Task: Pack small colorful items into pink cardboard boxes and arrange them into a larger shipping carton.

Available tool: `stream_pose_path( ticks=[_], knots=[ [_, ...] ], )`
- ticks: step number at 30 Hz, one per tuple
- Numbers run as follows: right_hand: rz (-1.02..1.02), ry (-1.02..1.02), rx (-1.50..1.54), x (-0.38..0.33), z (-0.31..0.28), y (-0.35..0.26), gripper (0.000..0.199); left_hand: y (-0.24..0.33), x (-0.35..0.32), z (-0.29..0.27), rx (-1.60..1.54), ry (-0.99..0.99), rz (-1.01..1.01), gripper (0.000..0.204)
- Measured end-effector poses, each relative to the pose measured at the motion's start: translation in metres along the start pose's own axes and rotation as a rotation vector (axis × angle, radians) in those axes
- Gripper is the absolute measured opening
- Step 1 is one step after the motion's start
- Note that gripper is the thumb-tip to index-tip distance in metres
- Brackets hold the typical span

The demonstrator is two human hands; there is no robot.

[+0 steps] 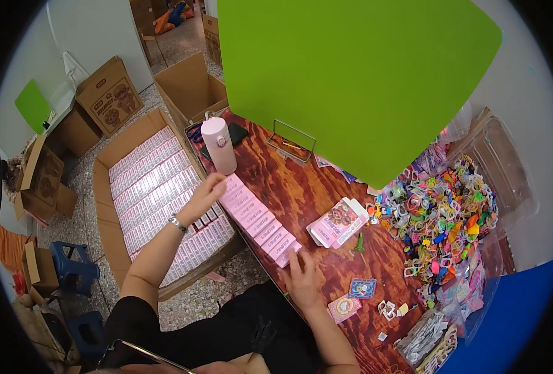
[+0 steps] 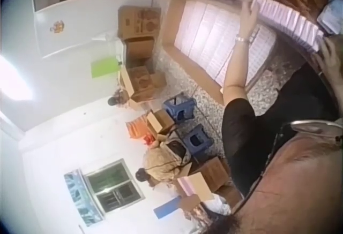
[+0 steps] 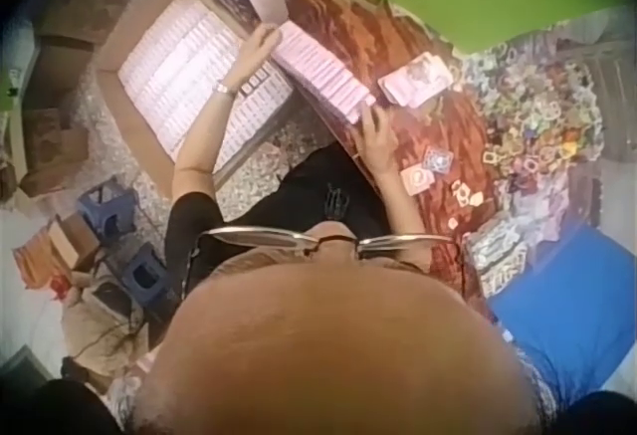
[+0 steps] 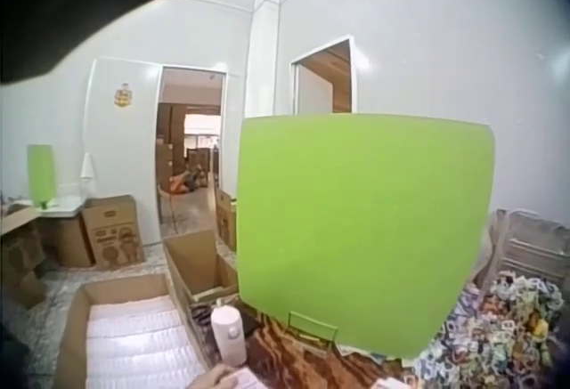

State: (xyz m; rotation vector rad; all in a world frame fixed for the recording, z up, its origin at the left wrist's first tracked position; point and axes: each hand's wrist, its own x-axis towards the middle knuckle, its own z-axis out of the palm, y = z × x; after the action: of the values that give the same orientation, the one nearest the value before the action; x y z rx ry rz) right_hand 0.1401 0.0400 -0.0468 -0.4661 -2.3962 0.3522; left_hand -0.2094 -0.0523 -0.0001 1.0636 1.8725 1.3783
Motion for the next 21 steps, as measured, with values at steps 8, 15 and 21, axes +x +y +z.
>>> stream_pose_path(
  ticks=[8,15,21],
  knots=[
    [-0.049,-0.002,-0.207,0.001,-0.007,0.008,0.084,-0.014,-0.005,0.016,0.333,0.053,0.006,0.068],
    [-0.157,-0.046,-0.243,0.003,-0.011,0.013,0.08,0.016,-0.019,0.029,0.567,0.162,0.182,0.086],
    [-0.17,-0.048,-0.228,0.004,-0.008,0.014,0.079,0.027,-0.019,0.045,0.829,0.085,0.143,0.128]
  ],
)
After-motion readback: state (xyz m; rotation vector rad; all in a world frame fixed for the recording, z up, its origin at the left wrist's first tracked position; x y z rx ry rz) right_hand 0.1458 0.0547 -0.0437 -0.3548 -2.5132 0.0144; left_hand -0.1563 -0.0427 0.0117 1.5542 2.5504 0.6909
